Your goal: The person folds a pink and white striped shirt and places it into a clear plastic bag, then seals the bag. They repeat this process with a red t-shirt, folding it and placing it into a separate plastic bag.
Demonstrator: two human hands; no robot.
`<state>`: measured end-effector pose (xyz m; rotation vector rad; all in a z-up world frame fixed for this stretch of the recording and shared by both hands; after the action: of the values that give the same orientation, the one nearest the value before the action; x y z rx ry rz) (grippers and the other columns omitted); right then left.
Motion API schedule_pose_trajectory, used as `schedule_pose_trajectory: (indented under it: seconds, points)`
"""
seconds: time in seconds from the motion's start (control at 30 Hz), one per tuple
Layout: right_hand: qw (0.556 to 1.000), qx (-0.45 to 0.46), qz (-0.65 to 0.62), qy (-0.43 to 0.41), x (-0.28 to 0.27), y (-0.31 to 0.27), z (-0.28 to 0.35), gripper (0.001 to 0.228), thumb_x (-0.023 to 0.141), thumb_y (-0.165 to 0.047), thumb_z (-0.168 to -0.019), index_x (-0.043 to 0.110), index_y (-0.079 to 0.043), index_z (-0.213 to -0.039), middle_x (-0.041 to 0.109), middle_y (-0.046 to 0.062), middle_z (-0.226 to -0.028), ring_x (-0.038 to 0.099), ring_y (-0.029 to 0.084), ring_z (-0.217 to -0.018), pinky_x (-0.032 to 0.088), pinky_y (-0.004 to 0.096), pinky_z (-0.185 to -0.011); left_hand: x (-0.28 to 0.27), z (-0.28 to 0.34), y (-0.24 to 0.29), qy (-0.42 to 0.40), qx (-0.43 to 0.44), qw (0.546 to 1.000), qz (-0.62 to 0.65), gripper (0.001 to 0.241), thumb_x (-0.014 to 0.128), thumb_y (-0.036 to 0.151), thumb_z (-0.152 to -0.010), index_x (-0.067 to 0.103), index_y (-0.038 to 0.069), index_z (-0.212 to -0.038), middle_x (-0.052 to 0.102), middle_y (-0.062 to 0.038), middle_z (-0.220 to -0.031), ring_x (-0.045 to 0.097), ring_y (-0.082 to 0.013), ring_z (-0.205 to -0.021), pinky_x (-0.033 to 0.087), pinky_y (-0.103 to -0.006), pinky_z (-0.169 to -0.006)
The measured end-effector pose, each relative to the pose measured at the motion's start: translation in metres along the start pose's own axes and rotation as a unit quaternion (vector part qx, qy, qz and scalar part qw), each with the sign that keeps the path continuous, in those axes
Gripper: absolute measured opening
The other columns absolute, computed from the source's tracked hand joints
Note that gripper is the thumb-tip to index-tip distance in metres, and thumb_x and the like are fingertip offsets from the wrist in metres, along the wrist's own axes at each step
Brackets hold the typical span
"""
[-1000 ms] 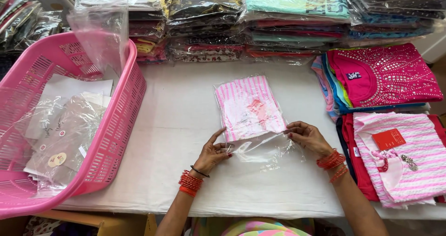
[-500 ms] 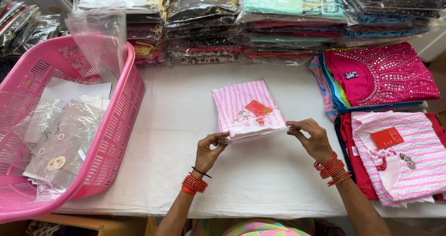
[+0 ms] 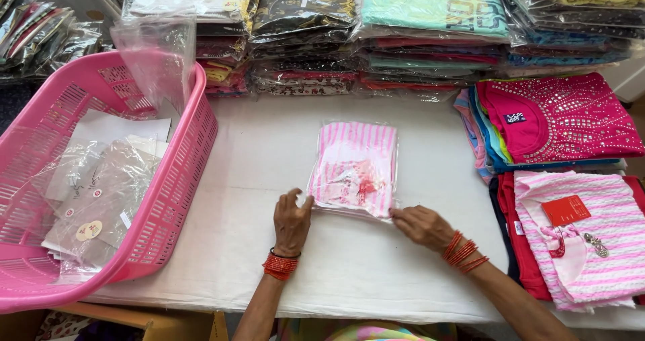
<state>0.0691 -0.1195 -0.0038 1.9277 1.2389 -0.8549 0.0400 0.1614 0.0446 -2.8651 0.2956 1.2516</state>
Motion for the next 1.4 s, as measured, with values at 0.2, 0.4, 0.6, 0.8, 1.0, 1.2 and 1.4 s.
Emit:
schedule_pose_trajectory:
  seconds: [0.2,0.4,0.6,0.8,1.0,1.2,1.4]
  points:
    - [0.998,-0.033,-0.055,-0.014,-0.021,-0.030,-0.058,0.009,0.068,-0.012,-0.086,0.067,-0.006,-0.092,0.073,0.009,-0.103,0.067,0.022,-0.098,0.057,0.041,-0.089,-0.014,0.031,-0.003,-0.084,-0.223,0.961,0.136,0.046,0.064,0.004,-0.086,0.056,0.006,-0.131,0.064,-0.022,-0.111,0.068,-0.0276,-0.090,0.063,-0.0353,-0.074]
    - [0.993,0.020,-0.111,0.038,-0.014,-0.045,-0.091,0.008,0.070,-0.013,-0.089,0.065,-0.007,-0.089,0.073,0.008,-0.097,0.069,0.023,-0.096,0.059,0.040,-0.087,0.008,0.061,0.048,-0.418,-0.449,0.645,0.456,0.036,0.050,0.037,-0.103,0.050,0.012,-0.128,0.075,-0.016,-0.094,0.075,-0.0243,-0.082,0.064,-0.0367,-0.074]
    - [0.988,-0.007,-0.131,0.081,0.017,-0.097,-0.109,0.014,0.074,-0.015,-0.096,0.065,-0.009,-0.087,0.074,0.008,-0.092,0.070,0.019,-0.084,0.059,0.037,-0.073,0.064,0.042,0.002,-0.059,-0.437,0.483,0.756,0.037,0.059,0.021,-0.107,0.054,-0.006,-0.132,0.071,-0.015,-0.113,0.072,-0.0229,-0.099,0.062,-0.0396,-0.086]
    - [0.965,0.025,-0.259,0.029,-0.006,-0.065,-0.142,0.008,0.068,-0.016,-0.095,0.071,-0.012,-0.102,0.077,0.006,-0.107,0.074,0.022,-0.099,0.062,0.037,-0.083,0.105,0.056,-0.050,-0.053,-0.489,0.428,0.758,0.035,0.057,0.004,-0.098,0.055,-0.003,-0.132,0.070,-0.013,-0.122,0.070,-0.0220,-0.109,0.059,-0.0393,-0.097]
    - [0.962,0.225,-0.108,-0.113,0.072,0.083,-0.098,0.068,0.046,-0.050,-0.102,0.034,-0.011,-0.156,0.040,0.013,-0.157,0.038,0.031,-0.144,0.031,0.052,-0.116,0.119,0.050,-0.069,-0.155,-0.488,0.379,0.771,0.034,0.058,0.006,-0.098,0.053,-0.003,-0.130,0.070,-0.014,-0.120,0.071,-0.0241,-0.107,0.061,-0.0409,-0.095]
    - [0.914,0.274,-0.055,-0.294,0.102,0.079,-0.065,0.085,0.014,-0.071,-0.096,0.006,-0.018,-0.163,0.007,0.007,-0.170,0.005,0.029,-0.155,0.003,0.056,-0.121,0.115,0.051,-0.068,-0.160,-0.489,0.379,0.770,0.033,0.063,0.004,-0.095,0.057,-0.001,-0.128,0.070,-0.012,-0.118,0.071,-0.0208,-0.105,0.060,-0.0384,-0.095]
    - [0.883,0.321,-0.103,-0.326,0.080,0.109,-0.104,0.069,0.015,-0.062,-0.105,0.024,-0.023,-0.161,0.023,0.001,-0.170,0.016,0.024,-0.162,0.006,0.055,-0.133,0.110,0.049,-0.073,-0.114,-0.492,0.468,0.725,0.030,0.065,0.008,-0.096,0.061,-0.003,-0.123,0.074,-0.012,-0.110,0.072,-0.0177,-0.095,0.061,-0.0341,-0.084]
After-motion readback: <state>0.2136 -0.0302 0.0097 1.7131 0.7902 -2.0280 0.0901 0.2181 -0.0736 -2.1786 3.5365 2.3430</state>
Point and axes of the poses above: each hand's wrist, its own z-axis away from the middle knuckle, its own x-axis out of the palm, y = z × x, the point moved 9 cm from there along -z, towards the middle knuckle
